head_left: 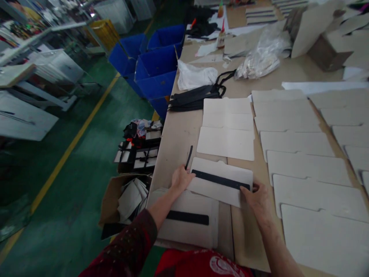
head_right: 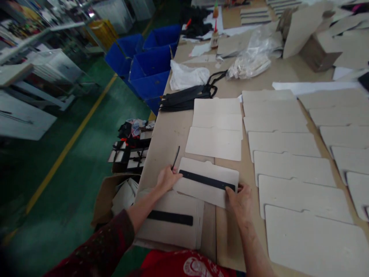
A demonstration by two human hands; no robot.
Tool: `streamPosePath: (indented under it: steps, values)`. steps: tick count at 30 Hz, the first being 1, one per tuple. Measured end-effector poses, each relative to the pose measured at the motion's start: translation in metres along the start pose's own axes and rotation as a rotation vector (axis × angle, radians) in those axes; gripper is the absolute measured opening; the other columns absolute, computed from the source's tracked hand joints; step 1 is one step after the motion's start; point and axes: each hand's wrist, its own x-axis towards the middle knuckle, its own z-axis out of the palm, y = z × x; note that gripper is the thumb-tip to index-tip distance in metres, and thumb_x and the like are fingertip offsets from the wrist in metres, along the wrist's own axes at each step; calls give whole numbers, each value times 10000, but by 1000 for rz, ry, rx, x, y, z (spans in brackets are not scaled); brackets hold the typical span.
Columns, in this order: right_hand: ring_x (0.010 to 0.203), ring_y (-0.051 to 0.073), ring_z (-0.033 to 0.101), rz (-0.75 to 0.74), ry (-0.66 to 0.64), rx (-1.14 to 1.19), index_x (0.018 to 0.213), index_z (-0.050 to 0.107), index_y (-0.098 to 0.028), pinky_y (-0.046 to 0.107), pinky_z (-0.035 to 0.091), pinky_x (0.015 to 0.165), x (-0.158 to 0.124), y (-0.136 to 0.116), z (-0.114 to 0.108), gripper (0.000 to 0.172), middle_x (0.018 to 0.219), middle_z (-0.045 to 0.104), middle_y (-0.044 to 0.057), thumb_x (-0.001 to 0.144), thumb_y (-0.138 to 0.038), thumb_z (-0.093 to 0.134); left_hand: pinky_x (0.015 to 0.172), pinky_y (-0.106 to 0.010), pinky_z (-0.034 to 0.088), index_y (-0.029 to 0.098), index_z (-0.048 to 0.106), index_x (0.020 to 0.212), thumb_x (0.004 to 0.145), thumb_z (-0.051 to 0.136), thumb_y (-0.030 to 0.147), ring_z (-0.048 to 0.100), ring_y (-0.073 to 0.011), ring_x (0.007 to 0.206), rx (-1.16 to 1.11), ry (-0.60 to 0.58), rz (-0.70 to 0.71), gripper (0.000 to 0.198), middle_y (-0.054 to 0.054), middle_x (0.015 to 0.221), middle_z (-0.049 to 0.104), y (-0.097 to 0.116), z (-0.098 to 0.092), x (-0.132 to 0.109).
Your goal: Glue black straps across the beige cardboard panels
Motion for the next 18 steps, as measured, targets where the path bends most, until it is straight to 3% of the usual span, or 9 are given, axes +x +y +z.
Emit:
streamPosePath:
  steps: [3, 5, 8, 11, 13, 16, 18]
  values:
    - [598, 208, 550, 27, -143, 120, 879, 689, -144, 317, 406, 553, 2, -7, -14, 471, 655, 643, 53, 643, -550, 645, 621, -262, 417, 155, 671, 844, 627, 778, 269, 667, -213, 764, -83, -63, -42, 267, -60, 801, 712, 4, -2, 5]
    - [584, 202, 564, 17, -206, 134, 873, 709, -171, 300, 396, 536, -3, -15, -32, 466, 635, 656, 33, 672, -585, 636, 586, -249, 410, 153, 673, 791, 624, 776, 264, 663, -196, 725, -154, -107, -50, 226, -44, 761, 706, 7, -11, 2]
    - [660, 216, 619, 27, -173, 135, 932, 724, -205, 289, 418, 560, -25, -31, -60, 485, 719, 707, 33, 690, -621, 660, 591, -239, 417, 155, 683, 795, 647, 762, 300, 657, -180, 725, -251, -129, -24, 222, -18, 744, 698, 8, -36, -14]
    - [806, 228, 662, 13, -191, 325, 1059, 706, -218, 284, 477, 647, -56, -48, -68, 509, 896, 752, 51, 707, -586, 696, 622, -255, 429, 162, 682, 784, 648, 748, 371, 642, -189, 730, -295, -100, 7, 258, -6, 734, 682, -11, -71, -42]
    - [869, 234, 673, 8, -291, 492, 1112, 682, -209, 296, 507, 702, -81, -53, -53, 517, 986, 755, 66, 732, -560, 688, 641, -272, 436, 166, 673, 789, 630, 734, 390, 632, -203, 723, -294, -81, 15, 282, -3, 725, 669, -41, -91, -62]
    - [834, 254, 679, -15, -424, 564, 1042, 686, -194, 340, 531, 703, -113, -47, -7, 467, 910, 751, 76, 742, -548, 638, 661, -288, 448, 175, 649, 792, 666, 654, 442, 644, -231, 750, -195, -89, -11, 296, -15, 733, 665, -106, -104, -79]
    - [743, 257, 662, -29, -347, 397, 910, 692, -202, 367, 529, 685, -123, -41, 23, 365, 795, 724, 70, 690, -492, 663, 669, -312, 453, 165, 645, 821, 620, 673, 440, 660, -268, 769, -26, -72, -80, 341, -48, 764, 680, -143, -104, -76]
